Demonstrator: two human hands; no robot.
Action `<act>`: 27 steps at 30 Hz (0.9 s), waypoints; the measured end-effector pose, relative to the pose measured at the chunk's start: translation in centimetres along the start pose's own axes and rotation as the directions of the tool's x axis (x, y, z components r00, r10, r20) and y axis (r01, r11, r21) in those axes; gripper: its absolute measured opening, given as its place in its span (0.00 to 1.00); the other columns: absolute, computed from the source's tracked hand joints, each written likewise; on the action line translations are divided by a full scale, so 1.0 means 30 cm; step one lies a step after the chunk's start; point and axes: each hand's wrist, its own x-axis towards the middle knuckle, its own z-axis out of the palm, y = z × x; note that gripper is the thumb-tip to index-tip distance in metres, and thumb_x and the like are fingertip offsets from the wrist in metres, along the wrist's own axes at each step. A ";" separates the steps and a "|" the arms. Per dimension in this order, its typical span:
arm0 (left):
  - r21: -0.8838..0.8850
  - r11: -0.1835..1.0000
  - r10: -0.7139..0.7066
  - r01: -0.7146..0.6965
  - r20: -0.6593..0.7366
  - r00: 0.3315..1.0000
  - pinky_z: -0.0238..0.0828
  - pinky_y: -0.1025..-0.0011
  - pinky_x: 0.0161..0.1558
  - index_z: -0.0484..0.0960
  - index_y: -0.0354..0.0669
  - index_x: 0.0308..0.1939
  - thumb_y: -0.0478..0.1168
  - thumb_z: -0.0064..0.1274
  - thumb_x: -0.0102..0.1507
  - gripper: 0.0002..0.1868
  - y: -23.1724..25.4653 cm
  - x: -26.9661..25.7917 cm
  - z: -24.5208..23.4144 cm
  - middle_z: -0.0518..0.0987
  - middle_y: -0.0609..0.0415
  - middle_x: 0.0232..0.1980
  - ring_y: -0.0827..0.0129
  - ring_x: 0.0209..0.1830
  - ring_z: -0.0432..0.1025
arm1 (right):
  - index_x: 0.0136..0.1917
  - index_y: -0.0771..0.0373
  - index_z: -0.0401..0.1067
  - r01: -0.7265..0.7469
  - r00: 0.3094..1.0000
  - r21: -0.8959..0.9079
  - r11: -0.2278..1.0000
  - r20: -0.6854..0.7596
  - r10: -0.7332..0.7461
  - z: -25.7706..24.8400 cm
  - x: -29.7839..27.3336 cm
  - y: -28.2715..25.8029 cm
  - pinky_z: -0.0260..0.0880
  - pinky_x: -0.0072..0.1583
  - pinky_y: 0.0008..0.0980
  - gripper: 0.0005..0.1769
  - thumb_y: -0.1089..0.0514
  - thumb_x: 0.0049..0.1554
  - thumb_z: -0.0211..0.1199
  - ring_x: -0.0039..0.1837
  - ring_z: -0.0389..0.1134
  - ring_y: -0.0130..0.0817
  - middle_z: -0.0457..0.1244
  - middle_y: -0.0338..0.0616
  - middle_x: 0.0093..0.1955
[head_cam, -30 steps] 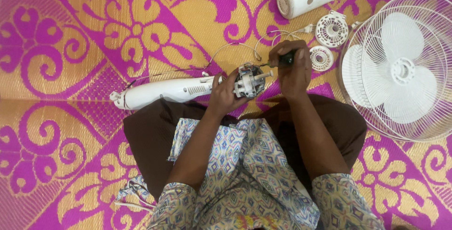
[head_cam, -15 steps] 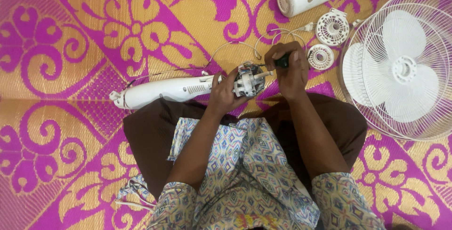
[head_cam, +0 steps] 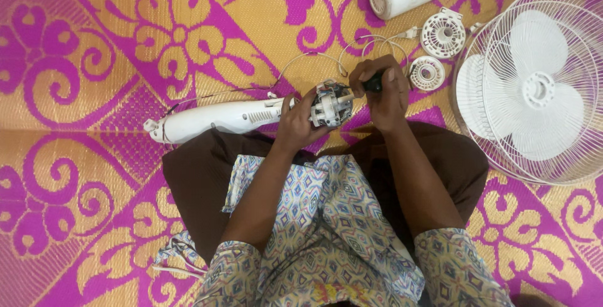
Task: The person sits on a mat and uses a screwdriver to remove screws from the motor housing of a disassembled electric fan. They manipulate the internal components and wires while the fan parts remain laid out on the floor.
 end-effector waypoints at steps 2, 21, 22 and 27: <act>-0.004 1.000 -0.005 0.005 0.019 1.000 0.60 0.45 0.69 0.64 0.25 0.70 0.58 0.74 0.53 0.54 0.002 0.003 -0.004 0.82 0.39 0.56 0.55 0.48 0.81 | 0.52 0.63 0.61 -0.019 1.000 0.012 1.000 0.001 0.019 -0.004 -0.001 -0.001 0.58 0.45 0.29 0.24 0.40 0.75 0.41 0.39 0.57 0.29 0.59 0.50 0.40; 0.001 1.000 0.030 -0.030 -0.005 1.000 0.59 0.45 0.70 0.62 0.27 0.70 0.60 0.74 0.53 0.56 -0.013 -0.010 0.013 0.81 0.37 0.58 0.56 0.49 0.81 | 0.60 0.59 0.63 -0.008 0.985 -0.056 0.998 -0.172 -0.002 -0.050 0.013 0.033 0.68 0.57 0.34 0.23 0.38 0.70 0.55 0.52 0.65 0.32 0.62 0.43 0.48; 0.003 0.999 0.032 -0.032 -0.010 0.999 0.59 0.45 0.70 0.62 0.28 0.70 0.59 0.74 0.53 0.56 -0.012 -0.012 0.014 0.81 0.36 0.58 0.55 0.50 0.81 | 0.61 0.59 0.63 0.005 0.974 0.007 1.000 -0.228 -0.003 -0.063 0.015 0.041 0.67 0.56 0.34 0.23 0.38 0.70 0.54 0.51 0.64 0.32 0.61 0.43 0.47; -0.001 0.998 0.056 -0.056 -0.039 0.998 0.58 0.45 0.71 0.60 0.28 0.71 0.58 0.75 0.53 0.56 -0.013 -0.012 0.012 0.80 0.37 0.60 0.55 0.51 0.81 | 0.58 0.60 0.65 0.068 0.912 0.244 0.967 -0.408 0.039 -0.151 0.040 0.028 0.66 0.52 0.35 0.25 0.36 0.71 0.51 0.45 0.61 0.34 0.59 0.43 0.42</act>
